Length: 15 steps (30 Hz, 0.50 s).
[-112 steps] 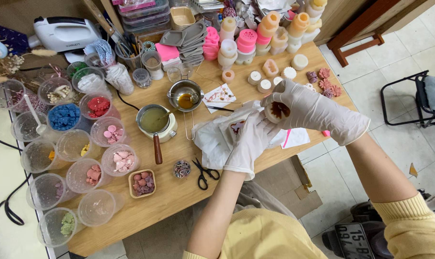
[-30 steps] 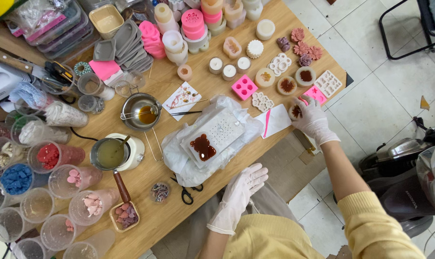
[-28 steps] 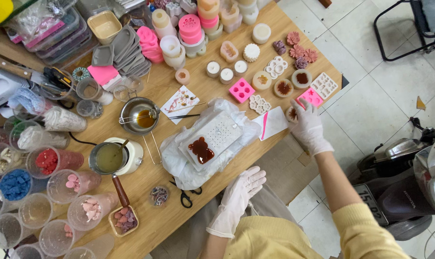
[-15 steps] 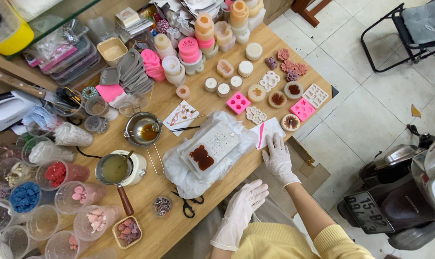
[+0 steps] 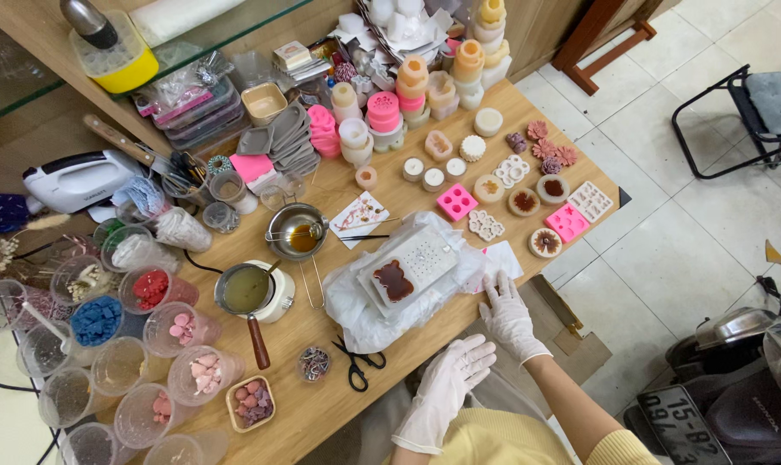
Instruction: The person wears gloves and uses a spoon to scoop melted wax from a small pot into silicone molds on a workshop table, then removes a shaped wax piece from another mold.
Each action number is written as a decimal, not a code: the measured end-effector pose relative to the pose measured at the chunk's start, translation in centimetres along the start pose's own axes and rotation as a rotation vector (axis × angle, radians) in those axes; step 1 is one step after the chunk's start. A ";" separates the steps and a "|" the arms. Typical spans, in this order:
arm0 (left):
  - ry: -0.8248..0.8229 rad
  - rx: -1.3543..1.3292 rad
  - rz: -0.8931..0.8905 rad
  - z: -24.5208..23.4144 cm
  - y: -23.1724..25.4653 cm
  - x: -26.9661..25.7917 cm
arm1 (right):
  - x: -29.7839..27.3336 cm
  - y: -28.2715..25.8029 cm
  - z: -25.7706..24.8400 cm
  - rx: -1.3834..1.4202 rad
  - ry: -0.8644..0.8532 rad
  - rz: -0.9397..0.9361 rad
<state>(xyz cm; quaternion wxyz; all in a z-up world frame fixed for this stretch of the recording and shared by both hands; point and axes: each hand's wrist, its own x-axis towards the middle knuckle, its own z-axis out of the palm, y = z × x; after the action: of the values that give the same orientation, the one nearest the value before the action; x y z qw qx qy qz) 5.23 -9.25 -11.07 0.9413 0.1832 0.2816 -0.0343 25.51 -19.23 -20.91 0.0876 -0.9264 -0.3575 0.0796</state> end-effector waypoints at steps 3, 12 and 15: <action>0.036 -0.026 -0.021 -0.5 0.2 -0.7 | 0.7 0.2 -0.6 0.101 0.032 0.064; 0.060 -0.038 -0.033 -6.6 -2.2 -2.0 | 13.0 3.1 -3.6 0.261 0.267 0.067; -0.021 -0.108 -0.110 -10.5 -3.7 -0.9 | 15.7 1.9 -4.4 0.241 0.145 0.081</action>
<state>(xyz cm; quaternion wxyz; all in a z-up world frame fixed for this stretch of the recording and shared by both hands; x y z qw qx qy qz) -1.57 -8.94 -19.89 0.9493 0.1162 0.2828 -0.0726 39.16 -10.43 -18.38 0.2206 -0.9261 -0.3003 0.0584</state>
